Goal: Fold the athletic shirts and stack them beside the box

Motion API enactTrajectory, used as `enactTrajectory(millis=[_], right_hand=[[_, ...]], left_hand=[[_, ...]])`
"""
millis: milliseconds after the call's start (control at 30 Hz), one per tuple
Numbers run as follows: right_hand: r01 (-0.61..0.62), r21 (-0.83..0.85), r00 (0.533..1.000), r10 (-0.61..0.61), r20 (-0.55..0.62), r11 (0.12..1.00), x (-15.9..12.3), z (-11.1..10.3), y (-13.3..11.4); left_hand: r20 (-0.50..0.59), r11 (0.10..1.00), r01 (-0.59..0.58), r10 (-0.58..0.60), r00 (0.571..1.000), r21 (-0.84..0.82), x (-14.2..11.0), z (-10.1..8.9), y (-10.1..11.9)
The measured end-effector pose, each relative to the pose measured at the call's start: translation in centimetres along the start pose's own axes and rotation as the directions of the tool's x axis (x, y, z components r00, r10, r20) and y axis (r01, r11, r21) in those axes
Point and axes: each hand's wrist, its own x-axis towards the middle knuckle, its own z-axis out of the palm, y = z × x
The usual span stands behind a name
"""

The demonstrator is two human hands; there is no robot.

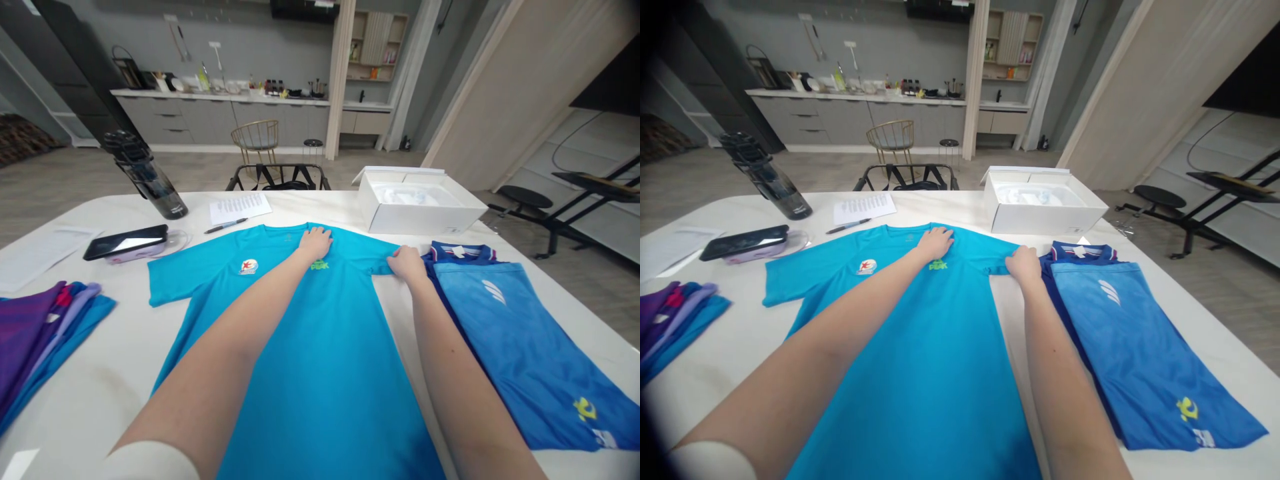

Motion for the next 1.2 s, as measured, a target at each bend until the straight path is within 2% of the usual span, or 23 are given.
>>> enactTrajectory(millis=[200, 367, 467, 567, 667, 767, 833, 900, 933, 1000, 1067, 1133, 1200], right_hand=[[-0.116, 0.003, 0.987, 0.115, 0.108, 0.993, 0.4, -0.8, 0.1], [-0.211, -0.054, 0.973, 0.215, 0.083, 0.976, -0.3, -0.6, -1.5], [-0.123, -0.009, 0.991, 0.123, 0.056, 0.992, 0.4, 0.0, -1.8], [0.015, 0.100, 0.999, -0.011, -0.042, 0.995, 1.6, 0.1, -1.4], [0.084, 0.209, 0.986, -0.051, -0.160, 0.974, 2.1, -0.9, -1.2], [0.197, 0.350, 0.959, -0.106, -0.263, 0.916, 1.5, -2.8, -2.5], [0.263, 0.520, 0.958, -0.156, -0.240, 0.813, 0.4, -4.2, -4.4], [0.225, 0.709, 0.973, -0.196, -0.123, 0.668, -0.8, -5.4, -7.2], [0.164, 0.771, 0.977, -0.208, -0.042, 0.616, -1.4, -5.8, -8.8], [0.083, 0.823, 0.966, -0.249, 0.073, 0.561, -2.4, -6.2, -12.3], [0.047, 0.828, 0.947, -0.288, 0.140, 0.558, -3.2, -5.6, -16.0], [0.060, 0.828, 0.930, -0.333, 0.157, 0.558, -4.0, -4.0, -19.5], [0.102, 0.814, 0.902, -0.398, 0.167, 0.572, -4.7, -1.7, -22.5]], left_hand=[[-0.033, 0.996, 0.077, -0.079, 0.996, -0.050, 1.6, 1.3, 0.1], [0.030, 0.985, 0.120, -0.117, 0.993, -0.120, 1.3, 2.5, 0.6], [0.045, 0.983, 0.120, -0.114, 0.992, -0.140, 1.1, 2.7, 0.6], [0.031, 0.979, 0.113, -0.110, 0.993, -0.172, 1.3, 2.6, 0.3], [0.018, 0.961, 0.107, -0.106, 0.994, -0.253, 1.8, 2.3, -0.3], [-0.031, 0.894, 0.113, -0.140, 0.990, -0.434, 1.9, 1.7, -0.9], [-0.136, 0.791, 0.087, -0.211, 0.968, -0.605, 1.5, 1.1, -1.1], [-0.181, 0.624, 0.059, -0.315, 0.932, -0.779, 0.7, 0.3, -1.0], [-0.145, 0.507, 0.065, -0.365, 0.920, -0.860, 0.1, -0.3, -0.9], [0.031, 0.215, 0.126, -0.400, 0.916, -0.968, -1.1, -1.5, -0.9], [0.213, -0.050, 0.208, -0.316, 0.925, -0.977, -2.6, -2.7, -1.4], [0.302, -0.216, 0.258, -0.198, 0.933, -0.941, -4.2, -3.8, -2.7], [0.329, -0.314, 0.273, -0.139, 0.934, -0.909, -5.9, -4.5, -4.7]])
